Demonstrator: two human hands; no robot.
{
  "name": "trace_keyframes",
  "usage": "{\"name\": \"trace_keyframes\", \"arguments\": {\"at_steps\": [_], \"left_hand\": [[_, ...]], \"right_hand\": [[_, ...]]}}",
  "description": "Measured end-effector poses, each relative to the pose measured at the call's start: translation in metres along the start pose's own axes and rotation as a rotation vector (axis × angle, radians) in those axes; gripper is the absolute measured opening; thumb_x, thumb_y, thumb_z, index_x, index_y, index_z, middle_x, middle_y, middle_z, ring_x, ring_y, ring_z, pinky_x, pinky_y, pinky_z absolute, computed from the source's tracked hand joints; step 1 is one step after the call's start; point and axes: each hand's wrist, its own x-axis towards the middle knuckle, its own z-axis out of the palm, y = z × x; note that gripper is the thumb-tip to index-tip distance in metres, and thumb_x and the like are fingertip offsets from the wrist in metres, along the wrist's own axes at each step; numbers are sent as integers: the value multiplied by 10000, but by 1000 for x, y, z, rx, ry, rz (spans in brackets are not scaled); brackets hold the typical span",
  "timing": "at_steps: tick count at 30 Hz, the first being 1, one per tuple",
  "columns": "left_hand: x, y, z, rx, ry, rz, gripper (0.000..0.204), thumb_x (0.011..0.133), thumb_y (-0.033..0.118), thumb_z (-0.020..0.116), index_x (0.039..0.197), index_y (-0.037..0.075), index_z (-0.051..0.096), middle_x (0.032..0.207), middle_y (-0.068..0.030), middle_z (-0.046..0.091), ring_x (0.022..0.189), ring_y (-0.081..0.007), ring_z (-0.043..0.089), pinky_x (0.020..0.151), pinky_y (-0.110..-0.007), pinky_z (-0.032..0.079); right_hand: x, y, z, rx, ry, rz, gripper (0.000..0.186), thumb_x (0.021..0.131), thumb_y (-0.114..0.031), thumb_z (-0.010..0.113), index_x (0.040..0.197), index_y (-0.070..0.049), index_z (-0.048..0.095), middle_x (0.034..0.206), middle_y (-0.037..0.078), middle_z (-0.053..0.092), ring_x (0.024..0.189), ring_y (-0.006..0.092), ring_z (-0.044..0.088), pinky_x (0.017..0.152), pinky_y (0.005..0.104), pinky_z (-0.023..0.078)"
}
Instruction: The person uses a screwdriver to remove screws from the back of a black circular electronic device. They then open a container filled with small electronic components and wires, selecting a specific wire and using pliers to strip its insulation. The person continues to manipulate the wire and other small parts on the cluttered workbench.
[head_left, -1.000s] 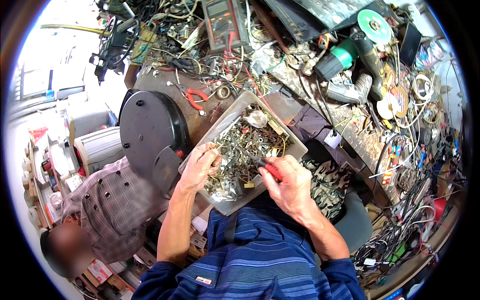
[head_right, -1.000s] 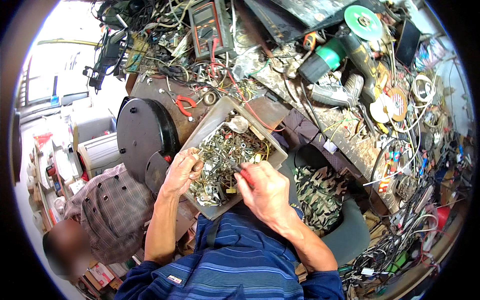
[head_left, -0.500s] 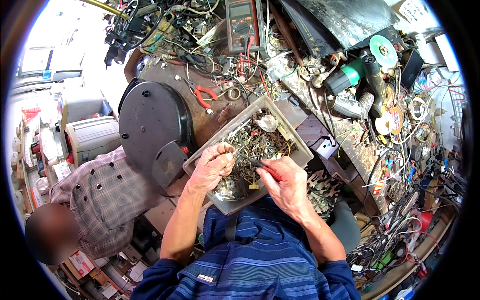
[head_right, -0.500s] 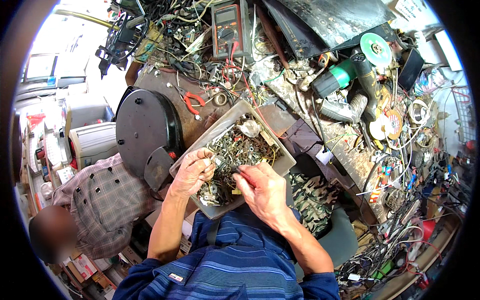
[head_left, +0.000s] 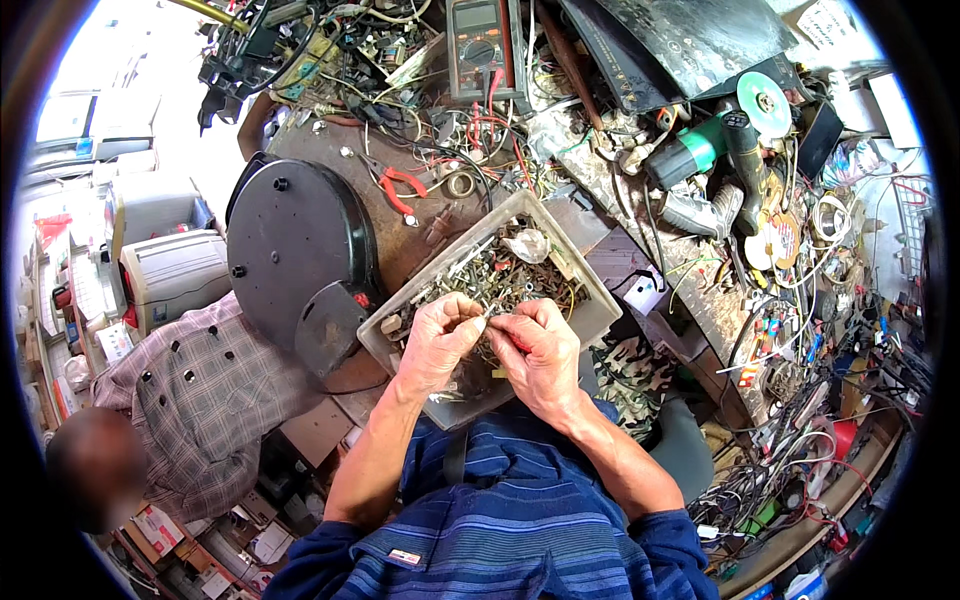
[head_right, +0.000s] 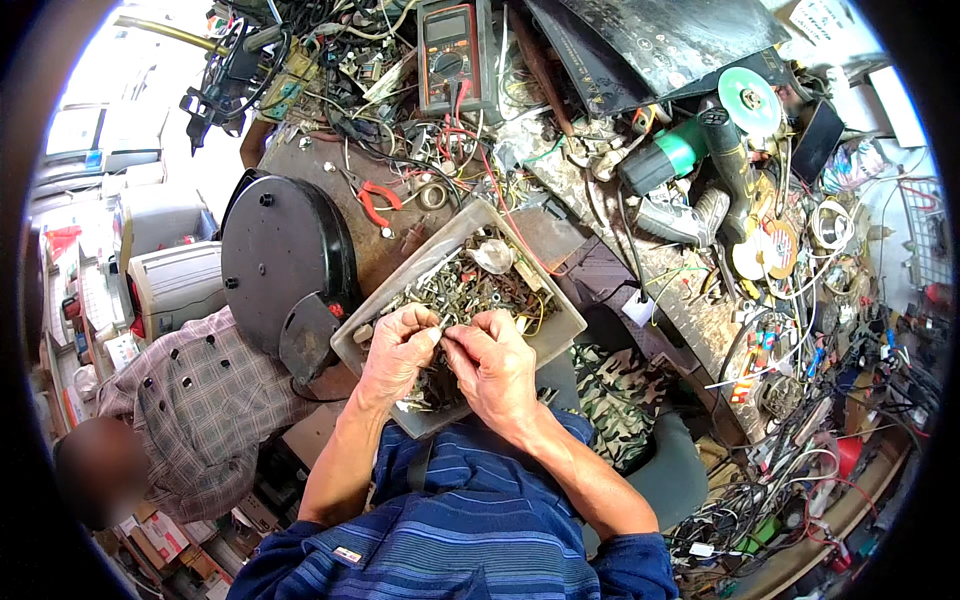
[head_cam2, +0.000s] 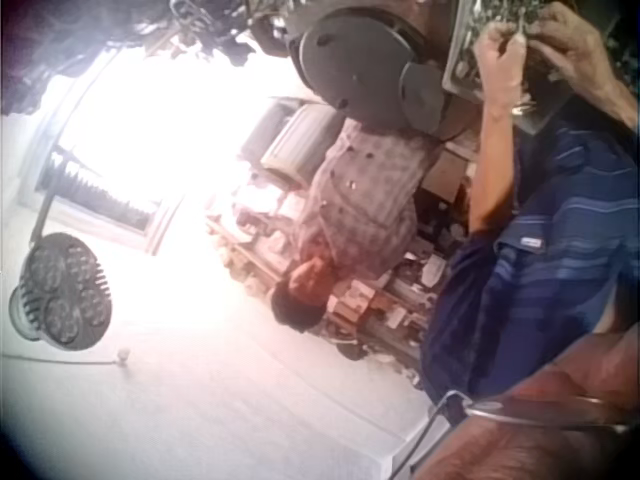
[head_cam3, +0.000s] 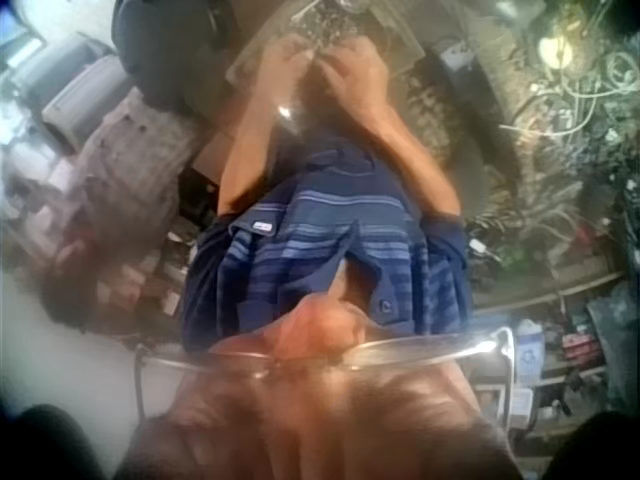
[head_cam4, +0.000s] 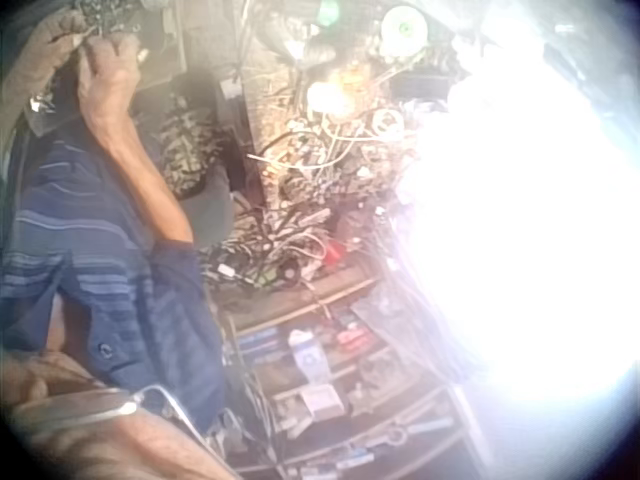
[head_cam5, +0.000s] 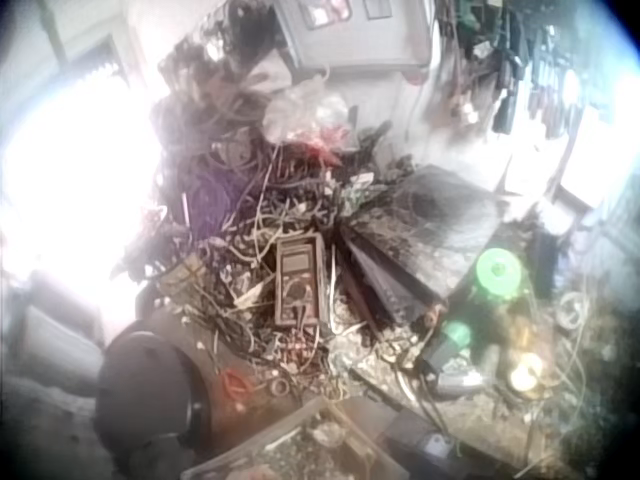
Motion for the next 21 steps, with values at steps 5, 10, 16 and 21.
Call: {"name": "trace_keyframes", "arguments": {"at_steps": [5,10,16,21], "left_hand": [[-7,6,-4,71,44,-1,110,1011,108,744,1082,29,716,905,71,648,748,-6,519,652,-191,416],[-14,17,-6,722,273,77,151,995,136,766,1045,-1,724,891,-78,731,761,-116,644,699,-281,507],[-17,4,-18,1073,328,414,114,967,17,700,1073,-20,724,1001,-193,759,817,-339,738,730,-386,581],[-28,2,-19,809,337,253,266,972,-60,646,1223,-23,723,1080,-167,753,881,-211,768,749,-321,606]], "right_hand": [[2,4,-1,76,-4,31,152,883,-51,841,1023,-7,801,948,142,697,757,263,698,675,345,564],[1,8,-8,87,-33,75,127,896,-41,832,1013,-1,800,957,122,689,776,215,676,681,318,543],[-6,10,-5,-54,-29,-53,155,862,-33,854,1001,-18,787,960,121,668,674,220,681,584,330,552],[-11,18,0,-78,-51,-109,191,834,-19,874,1001,-23,782,965,110,658,678,216,687,575,338,558]]}}
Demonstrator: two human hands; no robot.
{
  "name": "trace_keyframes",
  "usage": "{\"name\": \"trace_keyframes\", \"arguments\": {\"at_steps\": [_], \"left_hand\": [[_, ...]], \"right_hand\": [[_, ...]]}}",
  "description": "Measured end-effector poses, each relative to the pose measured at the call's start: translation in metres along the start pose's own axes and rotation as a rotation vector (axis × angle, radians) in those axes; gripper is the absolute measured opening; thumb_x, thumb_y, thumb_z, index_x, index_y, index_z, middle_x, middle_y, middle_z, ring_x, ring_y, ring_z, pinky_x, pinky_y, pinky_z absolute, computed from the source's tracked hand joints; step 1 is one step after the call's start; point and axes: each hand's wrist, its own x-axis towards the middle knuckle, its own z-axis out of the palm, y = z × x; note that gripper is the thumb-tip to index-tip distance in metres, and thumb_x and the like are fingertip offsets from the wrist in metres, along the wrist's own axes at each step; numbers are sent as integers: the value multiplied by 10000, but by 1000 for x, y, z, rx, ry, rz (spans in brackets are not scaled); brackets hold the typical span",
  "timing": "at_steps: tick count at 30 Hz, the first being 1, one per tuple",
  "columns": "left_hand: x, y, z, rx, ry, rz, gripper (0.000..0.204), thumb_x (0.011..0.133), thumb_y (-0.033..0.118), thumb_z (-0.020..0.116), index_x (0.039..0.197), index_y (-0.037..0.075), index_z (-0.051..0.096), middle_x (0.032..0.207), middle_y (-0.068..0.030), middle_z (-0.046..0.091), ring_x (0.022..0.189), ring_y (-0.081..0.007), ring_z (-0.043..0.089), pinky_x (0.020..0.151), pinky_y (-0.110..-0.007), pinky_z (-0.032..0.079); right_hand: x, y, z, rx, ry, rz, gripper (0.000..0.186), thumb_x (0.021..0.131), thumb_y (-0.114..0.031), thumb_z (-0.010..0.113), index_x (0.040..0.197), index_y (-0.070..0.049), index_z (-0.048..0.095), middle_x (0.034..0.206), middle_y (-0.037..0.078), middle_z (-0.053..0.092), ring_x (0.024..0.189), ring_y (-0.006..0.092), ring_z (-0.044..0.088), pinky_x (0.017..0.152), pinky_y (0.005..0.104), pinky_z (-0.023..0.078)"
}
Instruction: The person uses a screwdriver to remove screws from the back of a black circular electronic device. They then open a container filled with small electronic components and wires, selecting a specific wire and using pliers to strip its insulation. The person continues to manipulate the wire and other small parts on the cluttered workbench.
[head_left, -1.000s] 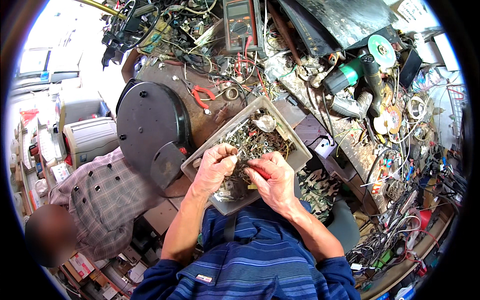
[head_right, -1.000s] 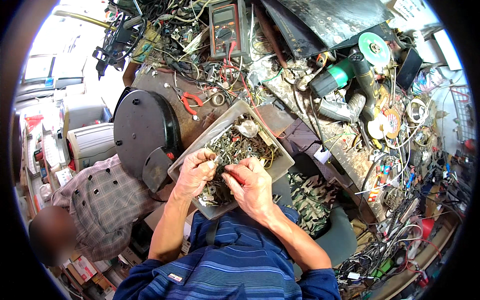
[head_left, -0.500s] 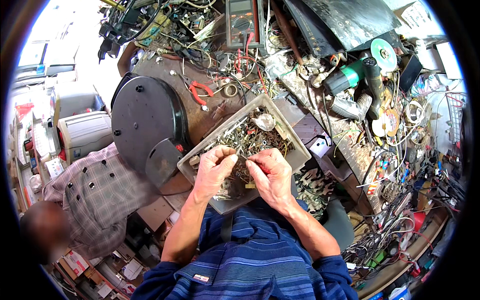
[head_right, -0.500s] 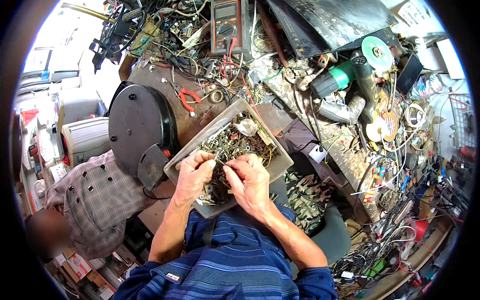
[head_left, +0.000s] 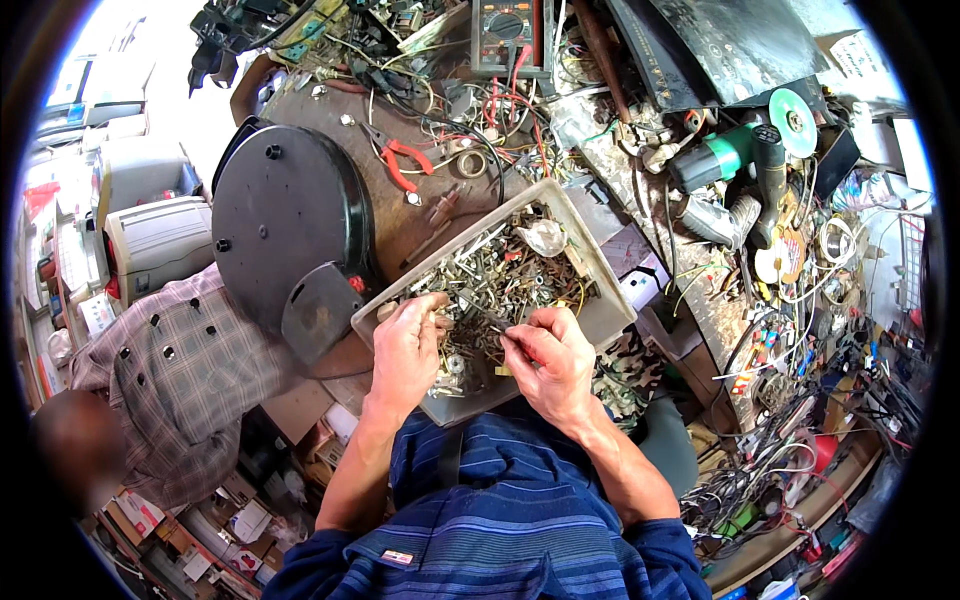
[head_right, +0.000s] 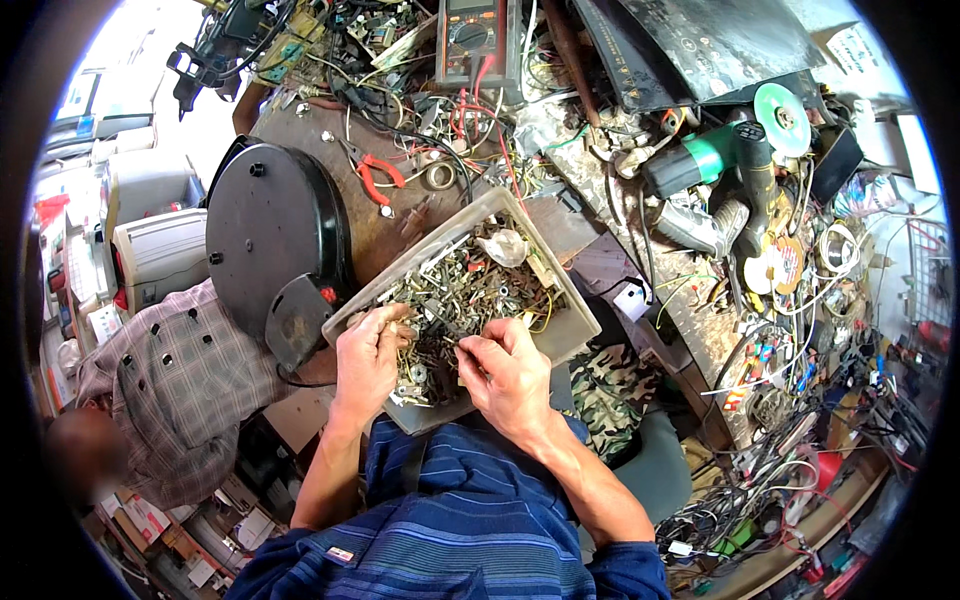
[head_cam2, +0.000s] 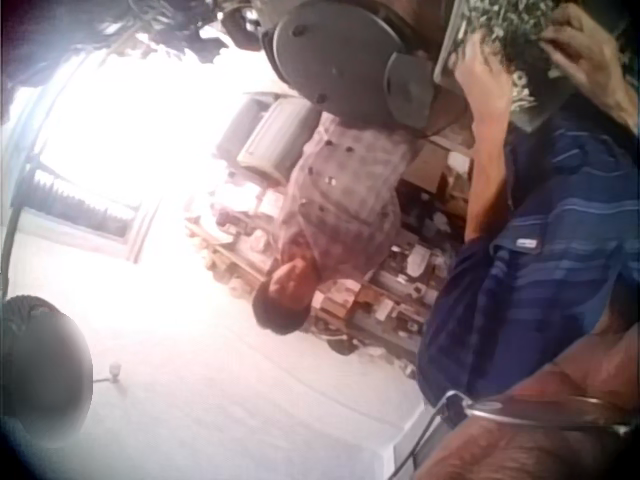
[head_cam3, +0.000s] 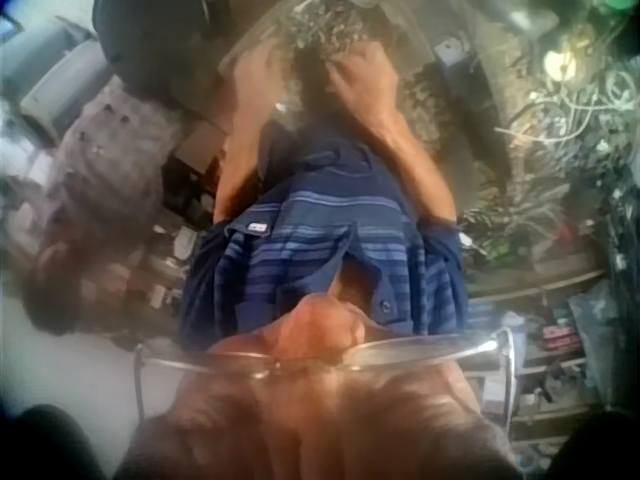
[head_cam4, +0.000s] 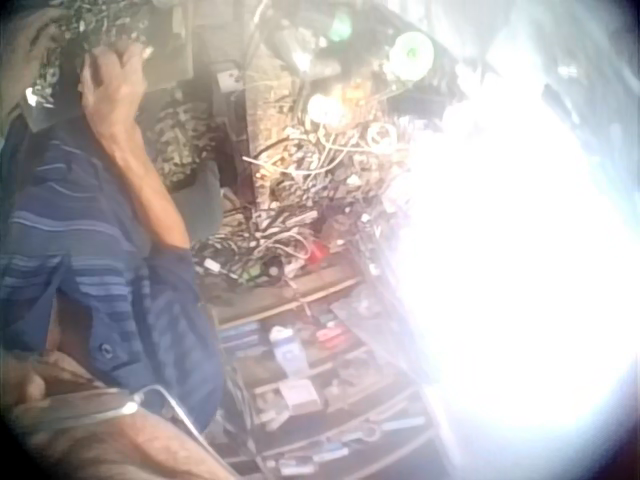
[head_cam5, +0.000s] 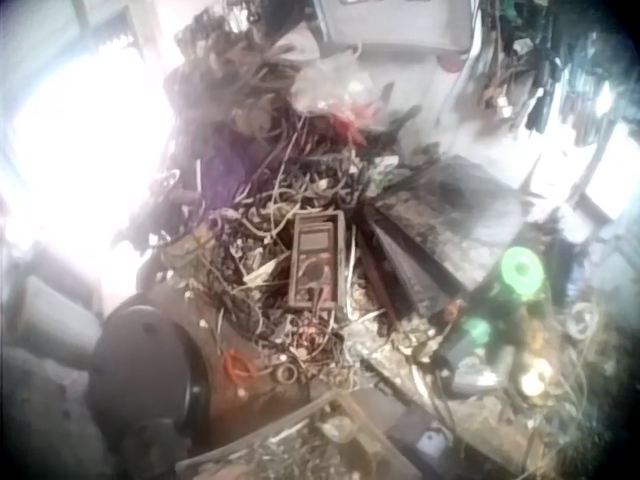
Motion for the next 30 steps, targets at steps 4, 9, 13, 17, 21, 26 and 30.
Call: {"name": "trace_keyframes", "arguments": {"at_steps": [4,9,13,17,21,26,30], "left_hand": [[-2,12,1,94,131,125,331,960,-42,696,1288,5,708,1203,-167,711,852,-190,743,725,-320,596],[-21,24,2,-7,-20,63,306,938,48,814,1226,-6,729,1020,-85,735,770,-110,676,661,-270,554],[-22,19,18,-241,-103,-25,194,966,32,794,1143,-32,746,908,-51,743,724,-82,665,656,-255,553],[-17,19,18,-286,-165,-39,119,976,27,780,1080,-20,746,917,-42,738,744,-78,671,667,-255,551],[-17,24,13,-323,-187,-100,66,1022,22,703,1083,-3,702,979,-68,746,797,-110,708,700,-273,578],[-12,1,8,-1280,-61,-362,94,1076,61,600,1117,29,678,1061,-146,762,882,-234,777,749,-366,663],[-5,-1,6,-1641,-25,-461,155,1094,95,611,1203,53,712,1098,-163,772,912,-255,781,794,-393,668]], "right_hand": [[1,3,0,-12,-28,6,213,813,-11,883,998,-28,780,972,104,648,678,212,684,571,333,553],[-1,3,0,-37,-57,-75,236,792,18,885,1001,-32,785,986,104,647,709,199,678,595,313,547],[-2,5,-2,-27,-88,-128,252,784,34,885,1007,-35,789,999,110,651,731,202,689,608,307,555],[-3,9,-1,-47,-89,-154,257,779,-6,891,1013,-43,791,1005,105,648,692,204,686,582,323,562],[-2,10,-3,-12,-95,-119,259,781,8,894,1014,-38,791,1013,112,650,724,207,691,596,314,559],[5,-4,-32,30,-63,-39,264,785,6,902,1025,-19,793,1024,117,670,806,221,695,686,319,571],[7,-1,-60,198,-18,157,253,796,14,881,1030,3,787,1025,112,696,882,202,693,767,311,562]]}}
